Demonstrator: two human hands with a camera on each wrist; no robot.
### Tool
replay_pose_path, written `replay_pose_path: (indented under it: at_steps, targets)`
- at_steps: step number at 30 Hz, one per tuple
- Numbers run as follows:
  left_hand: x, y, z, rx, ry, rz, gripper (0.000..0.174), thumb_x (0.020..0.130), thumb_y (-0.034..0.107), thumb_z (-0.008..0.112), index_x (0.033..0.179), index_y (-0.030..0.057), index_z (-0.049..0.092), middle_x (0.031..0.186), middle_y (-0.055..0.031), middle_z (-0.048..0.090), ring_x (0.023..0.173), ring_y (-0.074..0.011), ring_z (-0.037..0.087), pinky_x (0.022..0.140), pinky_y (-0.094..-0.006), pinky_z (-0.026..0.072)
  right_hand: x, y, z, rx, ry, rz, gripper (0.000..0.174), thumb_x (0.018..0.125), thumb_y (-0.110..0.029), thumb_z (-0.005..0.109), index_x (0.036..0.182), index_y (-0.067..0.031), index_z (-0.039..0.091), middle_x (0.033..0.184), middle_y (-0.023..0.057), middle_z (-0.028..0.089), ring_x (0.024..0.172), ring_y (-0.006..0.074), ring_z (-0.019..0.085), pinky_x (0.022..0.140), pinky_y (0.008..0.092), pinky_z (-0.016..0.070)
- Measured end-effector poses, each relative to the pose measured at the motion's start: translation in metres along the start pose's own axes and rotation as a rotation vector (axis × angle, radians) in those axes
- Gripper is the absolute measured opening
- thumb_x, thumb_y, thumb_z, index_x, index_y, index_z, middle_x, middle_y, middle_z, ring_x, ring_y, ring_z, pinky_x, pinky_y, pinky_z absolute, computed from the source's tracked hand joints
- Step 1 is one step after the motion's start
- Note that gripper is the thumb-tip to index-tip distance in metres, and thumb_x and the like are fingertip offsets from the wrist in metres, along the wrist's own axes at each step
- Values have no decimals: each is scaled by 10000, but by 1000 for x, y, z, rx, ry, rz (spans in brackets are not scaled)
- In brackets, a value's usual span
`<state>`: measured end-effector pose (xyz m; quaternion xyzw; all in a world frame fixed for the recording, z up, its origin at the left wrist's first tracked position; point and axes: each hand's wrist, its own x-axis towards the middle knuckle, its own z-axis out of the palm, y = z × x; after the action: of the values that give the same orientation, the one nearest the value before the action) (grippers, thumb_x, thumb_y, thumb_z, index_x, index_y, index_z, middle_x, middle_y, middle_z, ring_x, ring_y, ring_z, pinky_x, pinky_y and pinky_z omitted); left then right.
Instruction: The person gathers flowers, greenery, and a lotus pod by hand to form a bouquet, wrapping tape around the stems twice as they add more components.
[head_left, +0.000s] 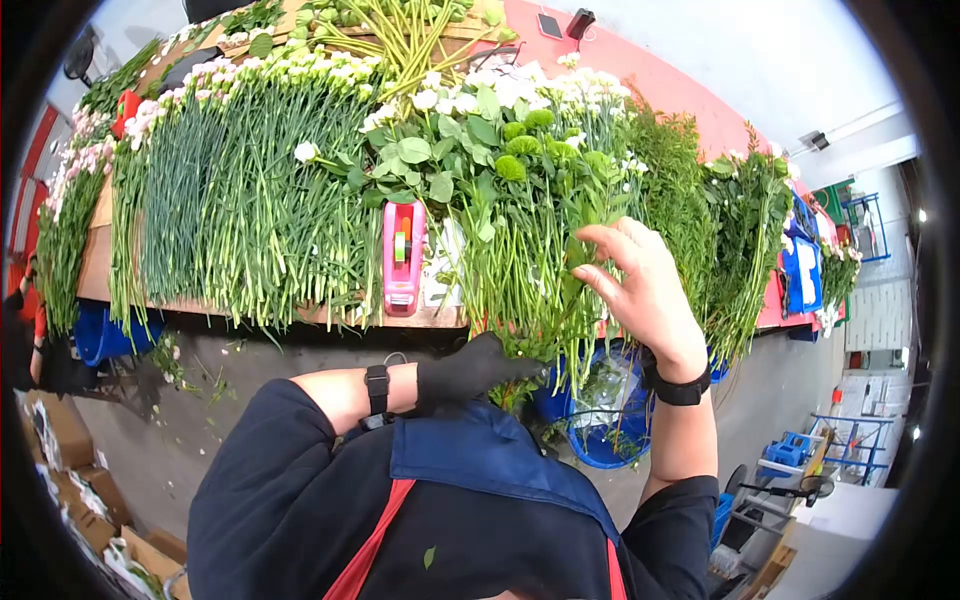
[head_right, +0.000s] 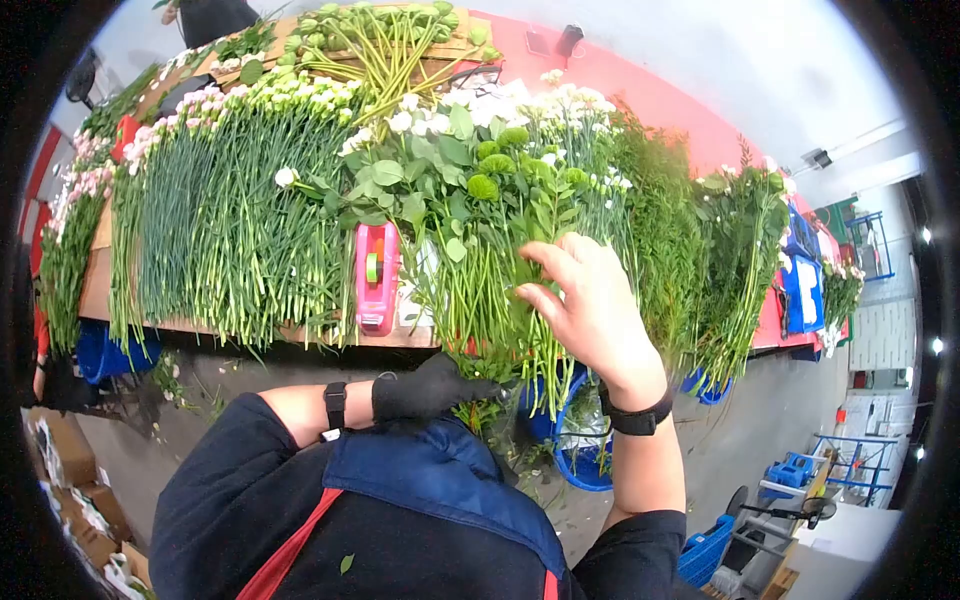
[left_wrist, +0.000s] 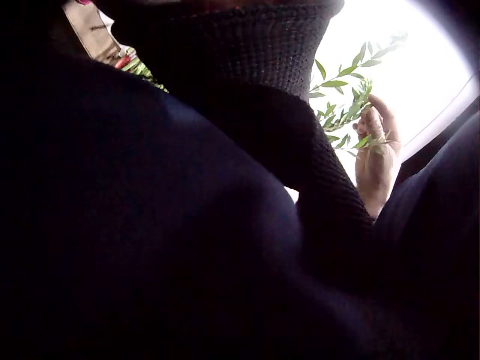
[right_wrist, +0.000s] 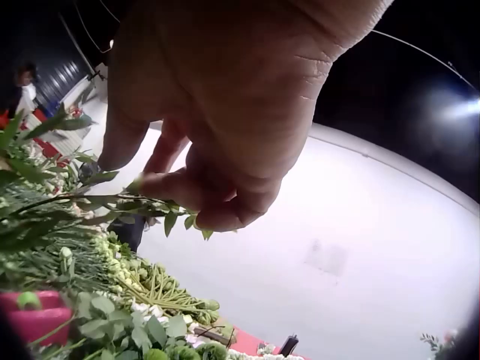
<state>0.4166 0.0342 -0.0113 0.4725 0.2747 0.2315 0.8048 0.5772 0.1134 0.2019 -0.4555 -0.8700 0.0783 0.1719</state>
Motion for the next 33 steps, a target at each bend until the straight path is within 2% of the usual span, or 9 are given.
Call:
replay_pose_path:
  at_steps: [7, 12, 17, 20, 22, 23, 25, 29, 33]
  targets:
    - [-4, 11, 1, 5, -1, 0, 511, 888, 122, 654, 1356, 38, 469, 1288, -67, 575, 1160, -145, 515, 1027, -322, 391, 2, 10, -4, 110, -94, 15, 125, 765, -45, 683, 874, -44, 621, 810, 104, 549, 790, 301, 563, 691, 382, 464]
    - [-8, 27, 9, -70, -11, 85, 489, 889, 151, 659, 1333, 34, 492, 1257, -69, 594, 1125, -142, 532, 1003, -322, 404, 1, 16, -10, -188, -131, -114, 141, 705, 13, 611, 841, -23, 598, 834, 127, 554, 812, 300, 567, 715, 374, 487]
    - [-1, 6, 2, 110, -8, -70, 454, 880, 185, 676, 1280, 19, 540, 1234, -83, 608, 1114, -154, 539, 992, -323, 401, -7, 17, -24, -190, 213, -91, 124, 751, 34, 628, 858, -21, 595, 848, 118, 573, 783, 300, 581, 666, 379, 483]
    - [0, -8, -4, 252, -20, 63, 440, 879, 188, 678, 1265, 15, 554, 1232, -87, 609, 1112, -162, 541, 994, -326, 398, -35, 19, -32, -127, 165, 76, 55, 773, 23, 629, 810, -15, 614, 773, 121, 574, 733, 297, 586, 660, 367, 479]
    - [7, -26, -8, 316, 38, 128, 380, 884, 261, 664, 1175, 24, 605, 1005, -90, 572, 907, -154, 493, 829, -336, 383, -73, 33, -20, -63, -76, 220, 165, 763, -19, 665, 928, -16, 661, 812, 152, 631, 727, 316, 616, 664, 375, 499]
    - [12, -35, -7, 302, 100, 115, 364, 888, 336, 651, 1088, 32, 654, 778, -92, 535, 701, -145, 444, 662, -345, 369, -89, 33, -14, -9, -207, 334, 211, 763, -33, 675, 973, -16, 672, 840, 166, 650, 731, 324, 629, 667, 376, 506]
    - [18, -46, -7, 306, 124, 146, 369, 888, 380, 626, 1035, 47, 684, 616, -104, 526, 527, -157, 434, 520, -361, 377, -109, 30, 3, 105, -256, 537, 251, 773, -53, 689, 1021, -17, 674, 881, 191, 660, 751, 333, 646, 677, 370, 512]
    - [21, -53, -10, 385, -39, 313, 354, 874, 258, 579, 1173, 71, 608, 874, -138, 635, 655, -244, 586, 616, -386, 462, -158, 40, 51, 409, -1, 732, 109, 815, -61, 674, 901, 4, 684, 802, 138, 661, 698, 215, 635, 646, 310, 494]
    - [7, -22, -11, 1017, -102, 797, 381, 861, 182, 543, 1236, 121, 578, 1118, -132, 630, 942, -288, 624, 825, -414, 477, -171, 23, 64, 432, -94, 724, 124, 819, -98, 673, 890, 4, 684, 767, 110, 652, 689, 198, 623, 643, 297, 488]
